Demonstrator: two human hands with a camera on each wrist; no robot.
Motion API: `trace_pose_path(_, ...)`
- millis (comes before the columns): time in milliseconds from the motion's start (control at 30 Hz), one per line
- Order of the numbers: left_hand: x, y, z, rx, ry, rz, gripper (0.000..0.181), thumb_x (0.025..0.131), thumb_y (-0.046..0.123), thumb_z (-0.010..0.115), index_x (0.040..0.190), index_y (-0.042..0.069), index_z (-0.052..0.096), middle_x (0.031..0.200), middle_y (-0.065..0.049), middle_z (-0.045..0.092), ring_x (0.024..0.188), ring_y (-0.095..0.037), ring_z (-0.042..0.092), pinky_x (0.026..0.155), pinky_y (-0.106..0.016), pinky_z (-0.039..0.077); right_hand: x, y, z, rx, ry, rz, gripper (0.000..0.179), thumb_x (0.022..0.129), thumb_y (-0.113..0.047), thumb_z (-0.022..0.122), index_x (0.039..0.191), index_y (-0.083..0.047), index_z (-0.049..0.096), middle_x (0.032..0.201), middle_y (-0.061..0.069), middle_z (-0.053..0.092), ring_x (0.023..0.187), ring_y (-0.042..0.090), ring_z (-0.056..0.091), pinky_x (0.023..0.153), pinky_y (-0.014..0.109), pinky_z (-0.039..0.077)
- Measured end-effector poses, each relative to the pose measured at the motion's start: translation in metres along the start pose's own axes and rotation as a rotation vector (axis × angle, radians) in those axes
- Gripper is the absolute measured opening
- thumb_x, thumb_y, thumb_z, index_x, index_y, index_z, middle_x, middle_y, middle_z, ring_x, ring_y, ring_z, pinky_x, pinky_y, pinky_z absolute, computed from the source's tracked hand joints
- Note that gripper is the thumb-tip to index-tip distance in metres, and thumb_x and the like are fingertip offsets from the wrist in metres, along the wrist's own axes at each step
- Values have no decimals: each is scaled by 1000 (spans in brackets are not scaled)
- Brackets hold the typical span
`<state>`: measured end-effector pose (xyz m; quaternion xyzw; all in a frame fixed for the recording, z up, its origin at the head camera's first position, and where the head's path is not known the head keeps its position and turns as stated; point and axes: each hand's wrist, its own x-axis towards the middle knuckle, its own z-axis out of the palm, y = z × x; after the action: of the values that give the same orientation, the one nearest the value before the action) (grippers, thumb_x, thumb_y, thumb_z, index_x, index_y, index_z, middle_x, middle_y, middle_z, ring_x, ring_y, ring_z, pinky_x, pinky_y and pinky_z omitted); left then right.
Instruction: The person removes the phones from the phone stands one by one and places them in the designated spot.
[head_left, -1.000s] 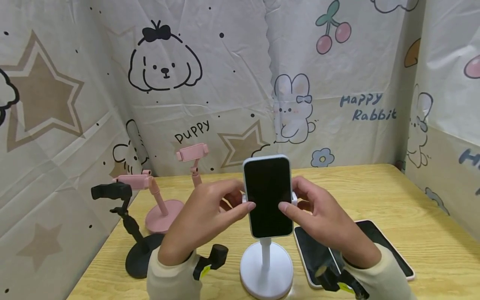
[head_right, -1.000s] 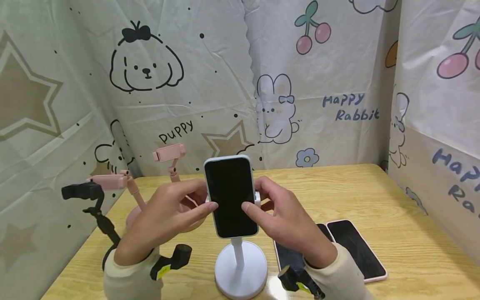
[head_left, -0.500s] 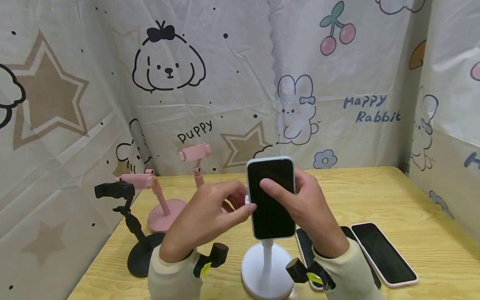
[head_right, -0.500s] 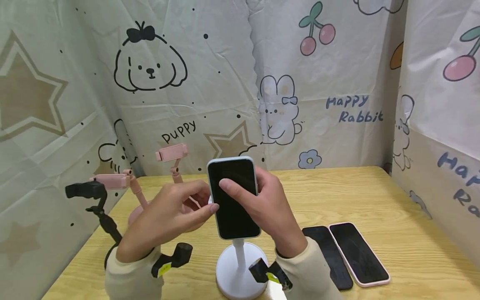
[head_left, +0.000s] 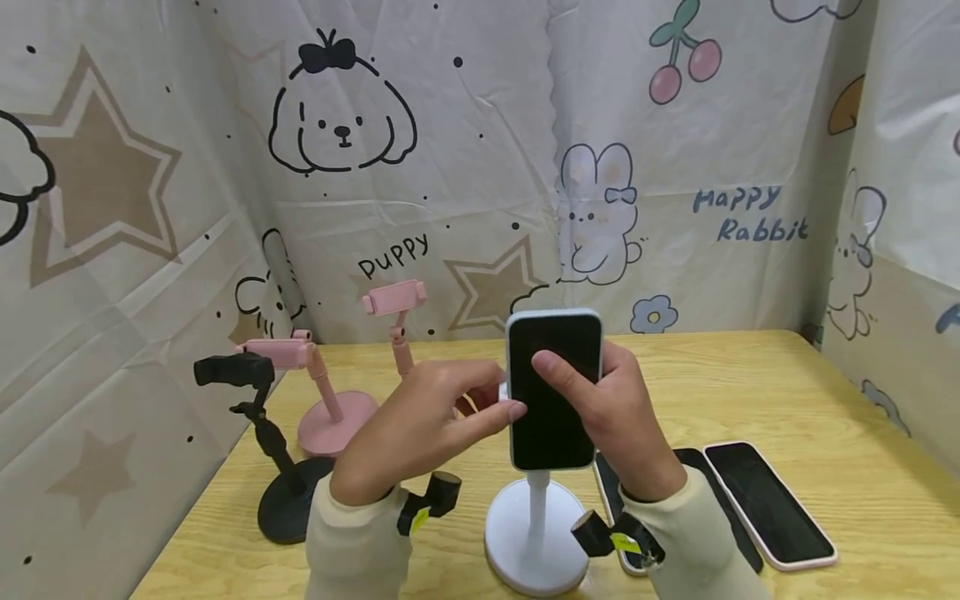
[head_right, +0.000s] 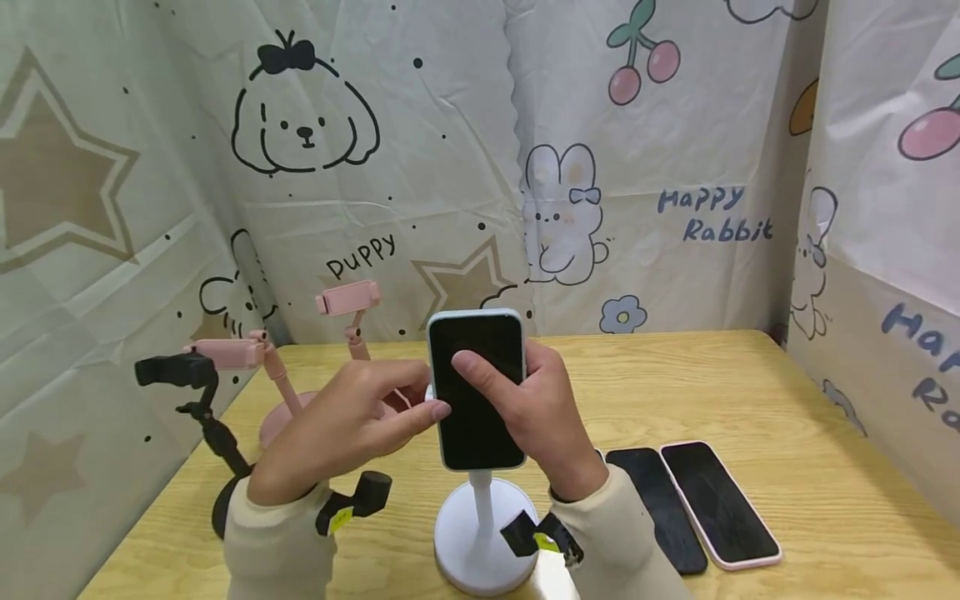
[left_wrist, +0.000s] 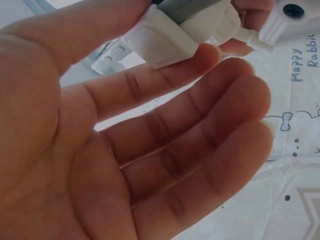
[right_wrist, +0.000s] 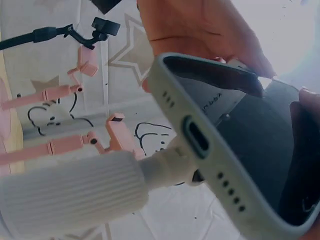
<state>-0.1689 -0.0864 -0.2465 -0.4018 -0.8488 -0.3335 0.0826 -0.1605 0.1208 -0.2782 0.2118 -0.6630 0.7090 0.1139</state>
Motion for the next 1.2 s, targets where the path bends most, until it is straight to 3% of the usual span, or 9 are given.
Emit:
trace_pose_path(333,1,-8,3,16,-12,62,17,90,31,67,79,21,58,72,14,58,67,-2,57,69,-25,53,0,0,-5,35,-63,-4,19,97,-14,57,113,-5,59,100,15,66,81,35,67,71,51,56)
trace_pose_path(600,7,-17,6,19,73,202,21,89,29,65,73,22,54,66,13,51,62,-6,51,56,-23,44,0,0,-6,20,-68,-21,18,98,-13,56,114,-5,59,101,14,66,83,34,67,70,50,56)
trace_pose_path(733,8,-22,6,-17,75,260,22,89,28,66,72,20,54,66,12,48,61,-8,50,55,-22,41,0,1,-7,-3,-68,-41,17,98,-12,56,113,-4,59,100,14,66,82,34,68,69,49,56)
trace_pose_path(1200,9,-30,5,-23,68,329,17,89,26,67,76,18,59,69,10,52,65,-4,51,59,-22,45,3,4,-11,-68,-92,-190,15,96,-6,56,110,1,59,95,9,68,77,27,69,65,43,57)
